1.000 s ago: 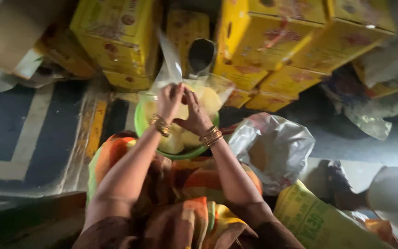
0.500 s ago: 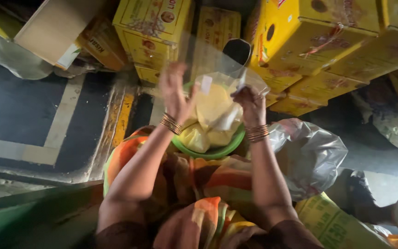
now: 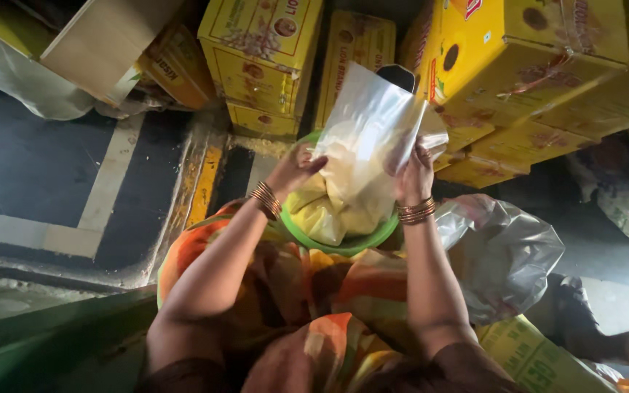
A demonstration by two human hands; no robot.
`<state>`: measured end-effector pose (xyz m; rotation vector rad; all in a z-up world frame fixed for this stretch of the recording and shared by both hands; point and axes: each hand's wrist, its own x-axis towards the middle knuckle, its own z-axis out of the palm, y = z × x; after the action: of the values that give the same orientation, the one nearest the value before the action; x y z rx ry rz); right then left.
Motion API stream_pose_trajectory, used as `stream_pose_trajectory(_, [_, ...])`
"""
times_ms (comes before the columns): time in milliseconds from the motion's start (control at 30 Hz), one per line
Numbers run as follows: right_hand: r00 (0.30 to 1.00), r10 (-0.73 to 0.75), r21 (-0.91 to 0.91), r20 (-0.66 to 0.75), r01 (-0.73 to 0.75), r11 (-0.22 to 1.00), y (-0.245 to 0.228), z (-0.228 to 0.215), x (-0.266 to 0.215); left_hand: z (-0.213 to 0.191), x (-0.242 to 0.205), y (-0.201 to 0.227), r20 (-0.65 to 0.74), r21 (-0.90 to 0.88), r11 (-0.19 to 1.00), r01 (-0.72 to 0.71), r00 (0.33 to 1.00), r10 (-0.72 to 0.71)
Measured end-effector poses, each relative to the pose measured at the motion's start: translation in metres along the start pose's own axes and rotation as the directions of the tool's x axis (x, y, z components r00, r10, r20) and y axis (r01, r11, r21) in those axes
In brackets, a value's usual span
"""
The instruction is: The person scoops yellow grain from a large sack into a metal scoop and pours it into small plastic bags. They smooth the contents and place the filled bags into a green bowl. The person repeats this process for multiple bags.
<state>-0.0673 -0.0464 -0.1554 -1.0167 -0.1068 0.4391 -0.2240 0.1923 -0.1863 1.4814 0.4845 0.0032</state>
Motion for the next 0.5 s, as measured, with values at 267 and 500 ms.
stream_pose_trajectory(267, [0.956,0.06,0.167,0.287,-0.112,0.98,0.016,-0.023,0.007,0.007,-0.012,0.009,0.115,-0.242,0.963,-0.117,0.982,0.148])
stream_pose_trajectory(500, [0.981,-0.033,0.215,0.193,-0.009,0.976,-0.009,-0.032,0.009,0.01,-0.005,0.012,0.14,-0.302,0.947,-0.111,0.977,0.159])
